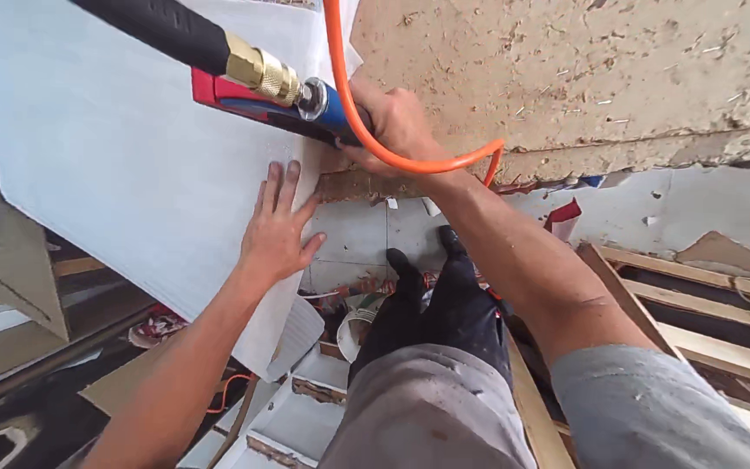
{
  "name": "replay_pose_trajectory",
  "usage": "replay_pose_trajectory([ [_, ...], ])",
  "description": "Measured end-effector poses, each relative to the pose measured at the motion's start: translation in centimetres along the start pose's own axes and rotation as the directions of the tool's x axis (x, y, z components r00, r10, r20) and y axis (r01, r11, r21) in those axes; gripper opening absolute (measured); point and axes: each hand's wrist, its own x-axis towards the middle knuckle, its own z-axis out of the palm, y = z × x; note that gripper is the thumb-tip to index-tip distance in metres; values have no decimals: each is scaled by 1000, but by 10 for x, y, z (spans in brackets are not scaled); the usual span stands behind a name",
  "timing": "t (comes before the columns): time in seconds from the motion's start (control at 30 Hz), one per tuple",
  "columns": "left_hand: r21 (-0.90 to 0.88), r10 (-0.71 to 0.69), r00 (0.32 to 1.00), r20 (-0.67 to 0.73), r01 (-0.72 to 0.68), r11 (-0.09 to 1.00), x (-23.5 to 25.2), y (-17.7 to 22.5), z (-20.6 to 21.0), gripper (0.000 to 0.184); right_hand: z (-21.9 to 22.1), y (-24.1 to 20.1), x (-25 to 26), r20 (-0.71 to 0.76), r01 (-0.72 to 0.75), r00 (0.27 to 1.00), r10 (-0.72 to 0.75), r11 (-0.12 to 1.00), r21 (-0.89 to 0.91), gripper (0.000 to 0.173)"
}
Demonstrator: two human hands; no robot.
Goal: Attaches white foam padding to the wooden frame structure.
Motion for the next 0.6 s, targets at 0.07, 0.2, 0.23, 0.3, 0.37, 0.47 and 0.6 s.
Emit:
replay_pose_trajectory([
  [0.07,62,-36,996,-79,41,997,-29,12,17,75,0,-1,-1,9,-7,1000,7,1000,7,35],
  [0.2,241,-9,936,-353,100,965,-70,39,33,42,-5,2,-3,38,-25,999,24,999,24,37],
  [0.23,264,1,935,-354,98,959,-72,42,31,35,-5,3,-5,31,-8,999,7,999,35,37],
  [0.3,300,-1,961,-276,87,950,-70,47,26,32,-6,3,-11,16,21,1000,-22,999,49,36],
  [0.37,347,-51,989,-138,96,933,-64,56,17,34,-7,0,-14,21,26,999,-27,998,61,34],
  [0.47,383,-154,987,54,122,916,-54,70,5,31,-2,0,-16,12,45,999,-46,995,84,32],
  [0.6,398,-211,958,194,119,909,-45,76,0,28,11,-7,-16,29,8,1000,-10,996,91,33],
])
